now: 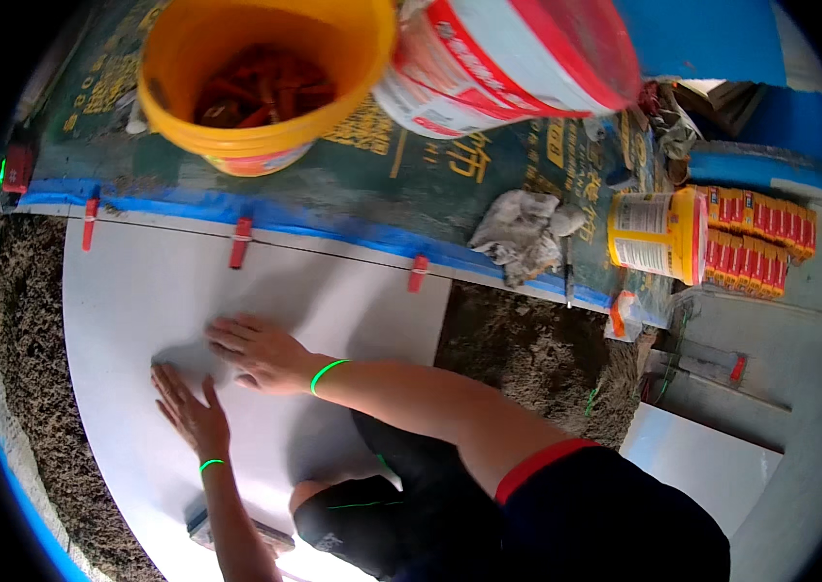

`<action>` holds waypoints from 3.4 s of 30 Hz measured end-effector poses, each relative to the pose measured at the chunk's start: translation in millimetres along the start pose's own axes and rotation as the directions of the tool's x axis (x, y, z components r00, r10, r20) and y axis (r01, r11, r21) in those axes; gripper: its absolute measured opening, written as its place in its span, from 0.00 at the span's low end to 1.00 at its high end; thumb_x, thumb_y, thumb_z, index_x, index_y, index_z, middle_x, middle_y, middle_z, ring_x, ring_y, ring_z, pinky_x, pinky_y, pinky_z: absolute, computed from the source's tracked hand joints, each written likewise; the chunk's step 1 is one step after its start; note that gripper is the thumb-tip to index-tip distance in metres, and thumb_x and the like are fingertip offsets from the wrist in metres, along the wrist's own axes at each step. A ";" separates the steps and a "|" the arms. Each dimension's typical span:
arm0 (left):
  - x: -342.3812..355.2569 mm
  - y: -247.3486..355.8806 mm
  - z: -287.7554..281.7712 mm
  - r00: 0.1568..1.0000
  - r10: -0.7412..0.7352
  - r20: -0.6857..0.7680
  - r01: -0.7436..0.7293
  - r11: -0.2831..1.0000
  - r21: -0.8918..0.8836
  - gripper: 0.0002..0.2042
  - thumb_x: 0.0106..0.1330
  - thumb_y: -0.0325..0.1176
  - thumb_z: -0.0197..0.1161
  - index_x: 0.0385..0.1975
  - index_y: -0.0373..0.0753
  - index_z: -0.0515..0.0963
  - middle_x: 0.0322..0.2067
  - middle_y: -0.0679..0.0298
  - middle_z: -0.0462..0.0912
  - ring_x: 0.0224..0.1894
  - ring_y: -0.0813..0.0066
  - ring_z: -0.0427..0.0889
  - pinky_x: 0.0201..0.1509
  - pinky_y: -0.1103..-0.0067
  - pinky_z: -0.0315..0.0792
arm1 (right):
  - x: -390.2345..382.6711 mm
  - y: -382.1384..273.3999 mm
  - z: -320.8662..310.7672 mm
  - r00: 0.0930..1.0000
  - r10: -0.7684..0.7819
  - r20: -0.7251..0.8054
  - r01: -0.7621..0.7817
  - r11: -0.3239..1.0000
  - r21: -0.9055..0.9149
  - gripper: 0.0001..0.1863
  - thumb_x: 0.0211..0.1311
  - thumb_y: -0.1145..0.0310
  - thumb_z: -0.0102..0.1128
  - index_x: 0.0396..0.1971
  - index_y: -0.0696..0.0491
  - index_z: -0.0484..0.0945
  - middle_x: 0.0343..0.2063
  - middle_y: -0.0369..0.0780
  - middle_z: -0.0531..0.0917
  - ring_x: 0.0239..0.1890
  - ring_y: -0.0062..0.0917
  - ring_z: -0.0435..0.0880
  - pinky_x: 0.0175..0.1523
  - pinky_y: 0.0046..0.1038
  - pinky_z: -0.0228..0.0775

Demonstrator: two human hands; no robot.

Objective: The person applies adhesive to a surface using a notched trowel, positions a large tile onto a bed of mortar, and uses spacers and a rubber mallet to align and level the tile.

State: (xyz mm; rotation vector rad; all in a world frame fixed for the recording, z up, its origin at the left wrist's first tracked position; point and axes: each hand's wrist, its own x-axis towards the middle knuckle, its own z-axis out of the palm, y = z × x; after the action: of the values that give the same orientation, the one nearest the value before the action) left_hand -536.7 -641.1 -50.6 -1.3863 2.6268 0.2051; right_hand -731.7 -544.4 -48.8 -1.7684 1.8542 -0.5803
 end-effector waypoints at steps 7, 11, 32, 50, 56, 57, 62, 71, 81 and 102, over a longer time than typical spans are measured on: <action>-117.2 2.1 -11.3 0.998 0.059 -0.011 -0.059 0.998 -0.018 0.32 0.74 0.49 0.48 0.71 0.35 0.54 0.71 0.49 0.53 0.72 0.51 0.55 0.73 0.56 0.49 | -209.7 94.7 -46.2 0.936 0.315 -0.159 -0.289 0.943 0.163 0.23 0.62 0.63 0.59 0.57 0.52 0.74 0.59 0.45 0.74 0.60 0.39 0.74 0.60 0.40 0.70; -218.6 -34.9 -37.9 0.944 -0.302 0.132 0.281 0.947 0.154 0.34 0.72 0.52 0.49 0.70 0.35 0.55 0.71 0.48 0.54 0.70 0.49 0.58 0.72 0.56 0.51 | -291.3 115.5 -143.3 0.746 0.621 -0.242 -0.531 0.773 0.346 0.18 0.60 0.63 0.61 0.49 0.51 0.79 0.46 0.48 0.82 0.42 0.44 0.83 0.46 0.42 0.76; 7.5 316.9 -27.8 0.739 0.540 0.402 -0.585 0.811 -0.014 0.42 0.56 0.26 0.59 0.73 0.41 0.48 0.75 0.62 0.42 0.76 0.65 0.43 0.76 0.61 0.45 | -480.0 164.1 -213.9 0.269 0.908 -0.322 -0.895 0.360 0.265 0.26 0.71 0.46 0.50 0.34 0.58 0.77 0.26 0.48 0.80 0.23 0.40 0.76 0.29 0.39 0.63; 27.1 285.6 -42.5 0.517 0.702 0.490 -0.815 0.578 0.032 0.40 0.59 0.22 0.53 0.74 0.48 0.48 0.75 0.73 0.44 0.75 0.75 0.47 0.77 0.65 0.43 | -306.2 78.0 -112.2 0.860 0.504 -0.074 -0.470 0.841 0.267 0.18 0.69 0.53 0.52 0.29 0.53 0.76 0.23 0.43 0.79 0.23 0.43 0.81 0.26 0.42 0.72; 30.7 270.6 -40.3 0.491 0.742 0.456 -0.848 0.527 0.056 0.41 0.58 0.20 0.52 0.74 0.48 0.48 0.75 0.75 0.43 0.75 0.77 0.47 0.78 0.66 0.42 | -305.1 67.9 -109.1 0.896 0.423 -0.133 -0.371 0.879 0.299 0.20 0.69 0.52 0.53 0.26 0.52 0.76 0.21 0.42 0.79 0.20 0.41 0.80 0.23 0.40 0.71; 33.0 271.2 -42.0 0.490 0.744 0.455 -0.854 0.515 0.078 0.41 0.58 0.20 0.53 0.74 0.48 0.48 0.75 0.75 0.43 0.75 0.77 0.47 0.78 0.66 0.42 | -300.7 71.4 -108.8 0.899 0.412 -0.147 -0.363 0.891 0.273 0.20 0.69 0.51 0.53 0.25 0.52 0.75 0.20 0.42 0.79 0.20 0.41 0.80 0.23 0.39 0.71; 35.8 270.9 -38.6 0.472 0.775 0.420 -0.866 0.496 0.059 0.38 0.61 0.22 0.51 0.73 0.49 0.49 0.75 0.74 0.45 0.75 0.77 0.48 0.78 0.66 0.42 | -297.9 71.7 -110.8 0.906 0.412 -0.099 -0.383 0.896 0.226 0.20 0.68 0.50 0.53 0.25 0.51 0.76 0.18 0.41 0.78 0.18 0.40 0.79 0.22 0.39 0.71; 33.4 266.6 -32.6 0.489 0.777 0.396 -0.862 0.501 0.081 0.37 0.62 0.23 0.51 0.74 0.49 0.49 0.75 0.75 0.44 0.75 0.78 0.47 0.78 0.65 0.40 | -304.5 77.5 -103.3 0.901 0.394 -0.183 -0.366 0.915 0.170 0.22 0.69 0.48 0.52 0.23 0.50 0.77 0.16 0.40 0.77 0.18 0.38 0.79 0.20 0.38 0.69; 34.5 272.2 -33.5 0.485 0.783 0.389 -0.862 0.504 0.059 0.38 0.61 0.23 0.52 0.73 0.46 0.49 0.75 0.72 0.46 0.75 0.74 0.48 0.77 0.63 0.41 | -319.8 89.7 -102.2 0.801 0.595 0.059 -0.598 0.798 0.074 0.23 0.70 0.47 0.48 0.29 0.52 0.76 0.23 0.46 0.81 0.25 0.45 0.81 0.28 0.45 0.73; 26.7 273.3 -22.5 0.628 0.701 0.338 -0.745 0.667 0.002 0.44 0.52 0.23 0.60 0.73 0.46 0.51 0.74 0.68 0.48 0.75 0.74 0.48 0.76 0.62 0.44 | -346.6 66.5 -101.4 0.657 0.730 0.189 -0.753 0.621 0.218 0.23 0.71 0.48 0.47 0.29 0.53 0.75 0.23 0.52 0.80 0.31 0.52 0.80 0.35 0.51 0.71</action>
State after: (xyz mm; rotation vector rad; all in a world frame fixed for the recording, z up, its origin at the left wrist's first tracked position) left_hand -779.5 -514.1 -22.1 -0.1310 2.6859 0.2906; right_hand -839.0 -198.6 12.8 -0.6899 2.0949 -0.3893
